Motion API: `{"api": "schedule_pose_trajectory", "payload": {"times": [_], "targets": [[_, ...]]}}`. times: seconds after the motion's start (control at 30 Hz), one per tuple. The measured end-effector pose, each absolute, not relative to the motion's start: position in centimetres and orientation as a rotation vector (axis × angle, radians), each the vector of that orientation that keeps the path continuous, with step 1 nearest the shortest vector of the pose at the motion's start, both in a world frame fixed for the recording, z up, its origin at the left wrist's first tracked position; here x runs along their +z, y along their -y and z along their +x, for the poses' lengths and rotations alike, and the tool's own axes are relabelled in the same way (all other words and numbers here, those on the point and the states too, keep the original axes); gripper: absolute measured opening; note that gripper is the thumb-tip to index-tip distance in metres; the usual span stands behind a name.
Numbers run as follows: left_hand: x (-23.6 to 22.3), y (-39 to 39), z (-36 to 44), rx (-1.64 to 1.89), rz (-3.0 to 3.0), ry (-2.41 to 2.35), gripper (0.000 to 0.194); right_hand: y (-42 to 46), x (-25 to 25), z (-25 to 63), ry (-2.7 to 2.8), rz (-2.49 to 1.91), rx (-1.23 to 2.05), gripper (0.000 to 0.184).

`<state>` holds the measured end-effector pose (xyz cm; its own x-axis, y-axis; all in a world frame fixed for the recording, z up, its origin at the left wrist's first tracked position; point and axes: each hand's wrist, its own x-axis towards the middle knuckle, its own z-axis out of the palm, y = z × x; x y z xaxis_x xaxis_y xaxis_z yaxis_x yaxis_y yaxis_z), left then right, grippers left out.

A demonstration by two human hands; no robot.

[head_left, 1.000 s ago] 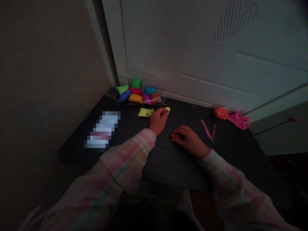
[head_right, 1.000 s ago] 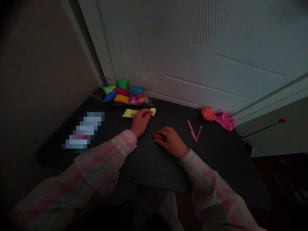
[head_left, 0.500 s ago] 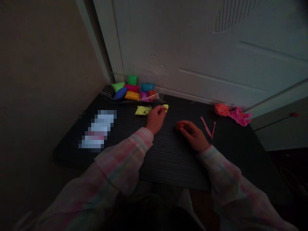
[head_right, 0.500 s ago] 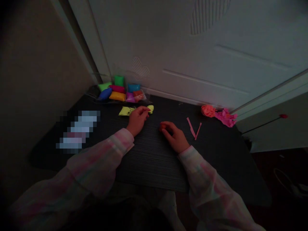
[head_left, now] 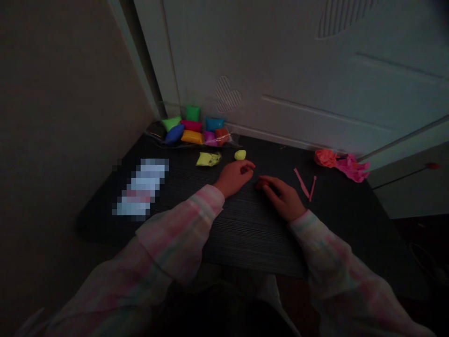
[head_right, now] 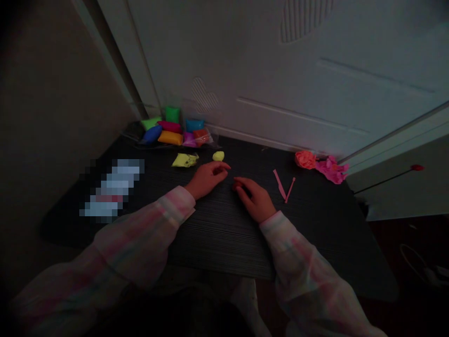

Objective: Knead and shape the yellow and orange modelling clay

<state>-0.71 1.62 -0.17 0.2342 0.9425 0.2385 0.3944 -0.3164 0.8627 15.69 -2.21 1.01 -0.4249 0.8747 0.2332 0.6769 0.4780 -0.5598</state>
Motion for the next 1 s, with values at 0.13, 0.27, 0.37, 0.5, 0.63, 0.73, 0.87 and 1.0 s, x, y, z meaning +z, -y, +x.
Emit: {"api": "schedule_pose_trajectory", "payload": {"times": [0.13,0.27,0.37,0.5,0.63,0.73,0.87,1.0], "targets": [[0.0,-1.1,-0.5,0.844,2.140,-1.126,0.026,2.0,0.8,15.8,2.203,-1.293,0.521,0.032],[-0.3,-1.1,-0.3,0.755,2.244,-1.144,0.036,1.8,0.7,15.8,2.216,-1.249,0.491,0.033],[-0.5,-1.1,-0.1,0.720,2.307,-1.145,0.034,1.9,0.7,15.9,2.255,-1.233,0.522,0.038],[-0.7,-1.2,0.0,0.702,2.333,-1.143,0.028,2.2,0.9,16.4,2.295,-1.219,0.451,0.045],[-0.7,-1.2,0.0,0.724,2.334,-1.142,0.027,2.5,0.7,16.8,2.378,-1.182,0.283,0.054],[-0.7,-1.2,0.0,0.716,2.327,-1.130,0.025,2.5,0.3,16.8,2.451,-1.153,0.202,0.058],[-0.7,-1.3,0.0,0.718,2.332,-1.109,0.023,2.4,0.1,16.6,2.484,-1.171,0.163,0.059],[-0.6,-1.2,0.0,0.702,2.336,-1.122,0.024,2.4,0.1,16.6,2.489,-1.172,0.165,0.058]]}}
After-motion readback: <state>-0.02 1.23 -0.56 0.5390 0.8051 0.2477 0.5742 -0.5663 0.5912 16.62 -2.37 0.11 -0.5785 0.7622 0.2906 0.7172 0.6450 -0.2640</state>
